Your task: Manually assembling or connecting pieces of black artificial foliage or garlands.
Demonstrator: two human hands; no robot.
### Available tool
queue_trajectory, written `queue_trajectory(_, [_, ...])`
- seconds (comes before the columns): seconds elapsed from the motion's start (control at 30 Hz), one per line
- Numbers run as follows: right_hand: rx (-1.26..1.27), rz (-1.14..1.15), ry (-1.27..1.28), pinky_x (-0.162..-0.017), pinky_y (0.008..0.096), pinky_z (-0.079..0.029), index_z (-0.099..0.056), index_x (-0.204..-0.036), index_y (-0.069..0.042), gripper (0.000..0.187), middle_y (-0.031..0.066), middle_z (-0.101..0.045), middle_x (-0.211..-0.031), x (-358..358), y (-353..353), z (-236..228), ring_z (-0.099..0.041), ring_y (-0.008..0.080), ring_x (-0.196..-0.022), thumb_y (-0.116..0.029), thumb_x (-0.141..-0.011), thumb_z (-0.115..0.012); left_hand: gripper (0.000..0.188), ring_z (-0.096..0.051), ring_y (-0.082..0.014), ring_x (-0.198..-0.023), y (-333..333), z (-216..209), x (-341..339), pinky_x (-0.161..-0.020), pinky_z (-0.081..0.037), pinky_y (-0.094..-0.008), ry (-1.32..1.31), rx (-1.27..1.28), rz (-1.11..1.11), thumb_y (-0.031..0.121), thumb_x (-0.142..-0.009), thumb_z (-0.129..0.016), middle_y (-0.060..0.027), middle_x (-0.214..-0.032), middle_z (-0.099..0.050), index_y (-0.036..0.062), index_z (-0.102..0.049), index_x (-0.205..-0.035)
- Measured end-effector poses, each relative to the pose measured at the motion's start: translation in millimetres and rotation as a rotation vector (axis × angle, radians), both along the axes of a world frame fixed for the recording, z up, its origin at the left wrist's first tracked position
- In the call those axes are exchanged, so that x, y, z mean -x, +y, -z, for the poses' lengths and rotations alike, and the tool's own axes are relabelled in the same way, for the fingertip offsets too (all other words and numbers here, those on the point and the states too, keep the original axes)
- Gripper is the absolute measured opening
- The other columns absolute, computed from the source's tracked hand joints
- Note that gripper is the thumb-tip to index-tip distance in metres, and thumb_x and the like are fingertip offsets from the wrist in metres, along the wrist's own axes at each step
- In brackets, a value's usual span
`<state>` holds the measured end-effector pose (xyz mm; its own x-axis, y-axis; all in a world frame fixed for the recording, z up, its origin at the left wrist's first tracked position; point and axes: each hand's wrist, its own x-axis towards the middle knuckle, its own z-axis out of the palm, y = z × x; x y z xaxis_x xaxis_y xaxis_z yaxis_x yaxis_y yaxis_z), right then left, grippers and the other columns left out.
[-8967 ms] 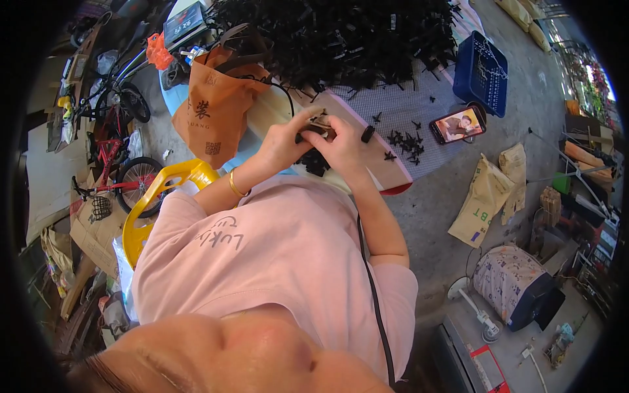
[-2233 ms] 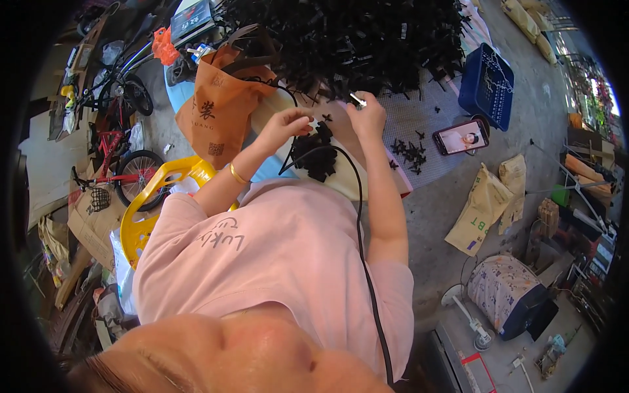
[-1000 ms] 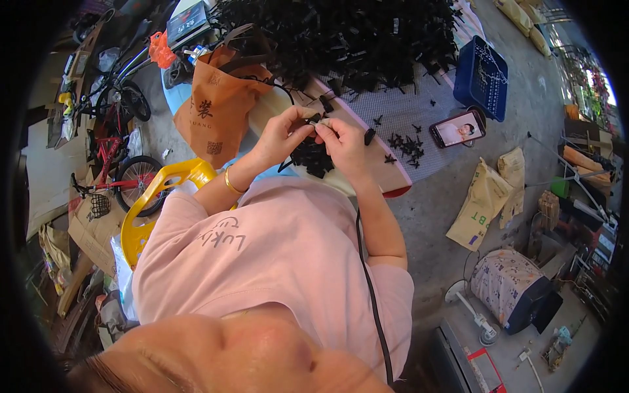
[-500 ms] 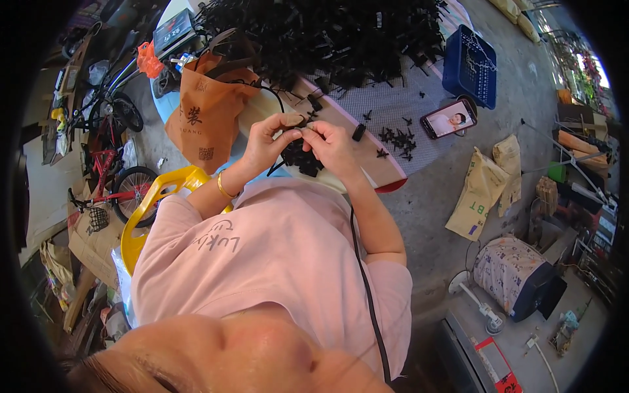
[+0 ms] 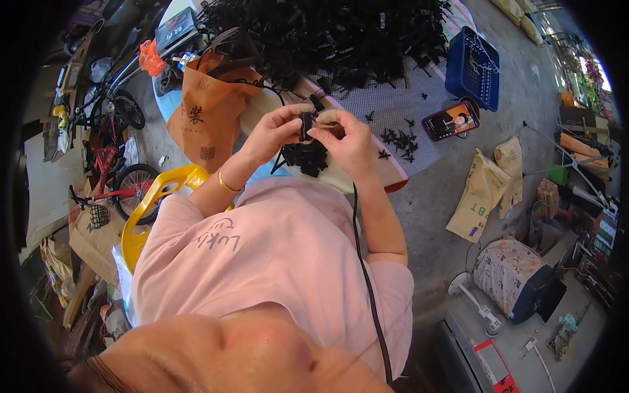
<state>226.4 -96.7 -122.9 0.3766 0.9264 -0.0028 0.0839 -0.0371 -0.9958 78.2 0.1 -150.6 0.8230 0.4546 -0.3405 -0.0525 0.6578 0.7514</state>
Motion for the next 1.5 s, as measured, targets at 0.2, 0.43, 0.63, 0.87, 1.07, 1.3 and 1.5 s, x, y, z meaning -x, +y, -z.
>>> queue_trajectory(0.2, [0.199,-0.085,0.061,-0.062,0.019,-0.045,-0.056,-0.083,-0.002,0.019,-0.0008,-0.059,-0.075,-6,7,8,-0.053,0.0048,-0.066,-0.006,-0.073,-0.071,0.042,-0.051,-0.013,-0.105,-5,-15,1,-0.089,-0.043,-0.027,-0.06,-0.448,0.077,0.0,-0.084,-0.054,-0.0077,-0.114,-0.052,-0.0042,-0.042,-0.123])
queue_trajectory(0.43, [0.314,-0.16,0.377,-0.048,0.015,-0.036,-0.057,-0.086,-0.002,0.014,0.0002,-0.057,-0.071,-10,3,14,-0.046,0.0016,-0.055,-0.015,-0.082,-0.062,0.041,-0.053,-0.0139,-0.103,-7,-14,0,-0.089,-0.044,-0.0276,0.06,-0.336,0.078,-0.006,-0.08,-0.057,-0.0083,-0.112,-0.053,-0.0028,-0.044,-0.119])
queue_trajectory(0.63, [0.299,-0.133,0.241,-0.042,0.0154,-0.031,-0.062,-0.085,-0.002,0.014,-0.003,-0.055,-0.064,0,2,8,-0.041,0.001,-0.049,-0.015,-0.086,-0.055,0.033,-0.057,-0.0097,-0.088,-7,-5,-3,-0.079,-0.047,-0.0229,-0.001,-0.382,-0.112,-0.003,-0.08,-0.057,-0.0049,-0.097,-0.059,-0.0022,-0.049,-0.111])
queue_trajectory(0.87, [0.254,-0.131,0.113,-0.042,0.0154,-0.03,-0.063,-0.082,-0.003,0.016,-0.0028,-0.056,-0.062,1,0,4,-0.04,0.0002,-0.048,-0.016,-0.086,-0.056,0.034,-0.055,-0.0129,-0.098,-8,-11,1,-0.088,-0.044,-0.0263,0.046,-0.39,-0.053,-0.006,-0.081,-0.054,-0.009,-0.108,-0.057,-0.0024,-0.048,-0.114])
queue_trajectory(1.07, [0.256,-0.137,0.059,-0.046,0.0172,-0.034,-0.064,-0.084,0.001,0.014,-0.0017,-0.057,-0.062,4,0,6,-0.046,0.002,-0.053,-0.012,-0.084,-0.056,0.03,-0.056,-0.0122,-0.095,-14,0,4,-0.084,-0.046,-0.0252,0.106,-0.507,-0.105,-0.005,-0.08,-0.056,-0.0084,-0.104,-0.059,-0.0029,-0.051,-0.11])
queue_trajectory(1.3, [0.393,-0.213,0.234,-0.046,0.0179,-0.032,-0.065,-0.086,-0.002,0.013,-0.0036,-0.055,-0.062,-6,5,17,-0.044,0.002,-0.053,-0.013,-0.083,-0.057,0.022,-0.058,-0.0114,-0.075,-11,-10,5,-0.067,-0.05,-0.0236,0.214,-0.973,-0.116,-0.006,-0.075,-0.062,-0.0089,-0.086,-0.062,-0.0006,-0.06,-0.095])
queue_trajectory(1.5, [0.397,-0.1,0.187,-0.045,0.0179,-0.034,-0.062,-0.084,-0.002,0.016,-0.0012,-0.058,-0.068,-59,12,33,-0.045,0.0033,-0.052,-0.018,-0.082,-0.06,0.03,-0.055,-0.0143,-0.077,7,22,1,-0.073,-0.047,-0.0229,0.288,-0.931,-0.197,-0.002,-0.073,-0.063,-0.006,-0.087,-0.056,0.0054,-0.062,-0.102])
